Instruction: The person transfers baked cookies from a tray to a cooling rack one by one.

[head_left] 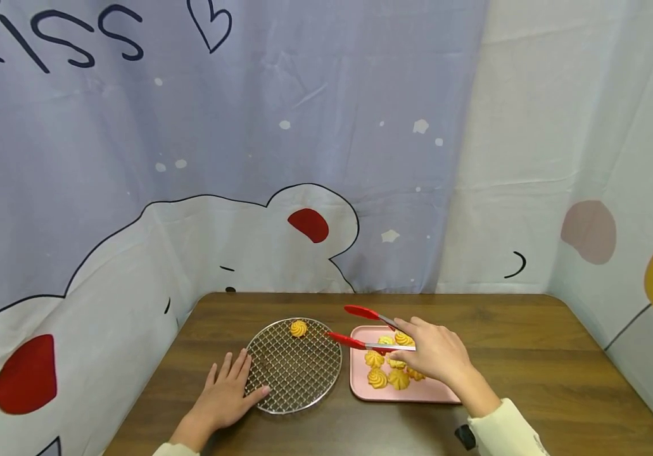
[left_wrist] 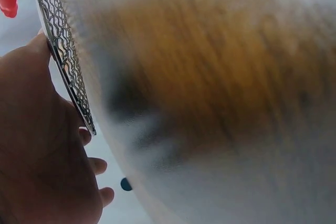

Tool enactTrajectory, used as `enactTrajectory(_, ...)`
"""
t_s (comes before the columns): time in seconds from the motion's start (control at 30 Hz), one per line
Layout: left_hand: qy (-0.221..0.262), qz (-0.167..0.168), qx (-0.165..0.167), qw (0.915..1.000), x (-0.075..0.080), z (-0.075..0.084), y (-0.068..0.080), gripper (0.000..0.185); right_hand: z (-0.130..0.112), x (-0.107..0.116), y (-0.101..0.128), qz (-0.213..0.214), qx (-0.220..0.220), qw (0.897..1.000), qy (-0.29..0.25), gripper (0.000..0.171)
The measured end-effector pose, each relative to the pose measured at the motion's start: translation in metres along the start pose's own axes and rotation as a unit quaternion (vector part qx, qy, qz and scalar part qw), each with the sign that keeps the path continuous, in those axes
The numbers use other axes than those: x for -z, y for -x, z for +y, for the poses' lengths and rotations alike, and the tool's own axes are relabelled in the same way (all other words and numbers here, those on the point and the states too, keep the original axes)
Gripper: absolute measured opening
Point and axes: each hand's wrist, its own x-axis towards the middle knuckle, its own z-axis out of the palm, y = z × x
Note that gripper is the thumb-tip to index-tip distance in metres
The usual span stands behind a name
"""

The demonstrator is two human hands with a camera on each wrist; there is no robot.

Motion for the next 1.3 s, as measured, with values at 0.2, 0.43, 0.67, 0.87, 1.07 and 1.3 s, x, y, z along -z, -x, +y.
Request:
enactTrajectory(0.2, 0.002, 0.000, 0.000, 1.0000, 0.000, 0.000, 0.002, 0.094, 0.015, 0.008, 0.015, 0.003, -0.007, 1.000, -0.006, 0.070)
enactTrajectory(0.43, 0.002, -0.003, 0.005, 1.0000, 0.000, -0.001, 0.002, 0.094, 0.028, 0.015, 0.033, 0.021, -0.009, 1.000, -0.008, 0.066)
enactTrajectory(0.67, 0.003, -0.002, 0.004, 1.0000, -0.001, -0.002, 0.002, 0.094, 0.036, 0.023, 0.049, 0.018, -0.027, 0.999, 0.000, 0.069)
enactTrajectory(0.87, -0.003, -0.005, 0.005, 1.0000, 0.000, -0.002, 0.002, 0.094, 0.045, 0.029, 0.061, 0.013, -0.037, 0.999, 0.010, 0.075)
enactTrajectory(1.07, -0.003, -0.006, 0.005, 1.0000, 0.002, 0.000, 0.001, 0.094, 0.053, 0.033, 0.074, 0.017, -0.046, 0.999, 0.017, 0.069)
enactTrajectory(1.3, -0.008, 0.005, -0.001, 1.0000, -0.002, -0.001, -0.002, 0.092, 0.065, 0.034, 0.087, 0.014, -0.058, 0.998, 0.015, 0.070)
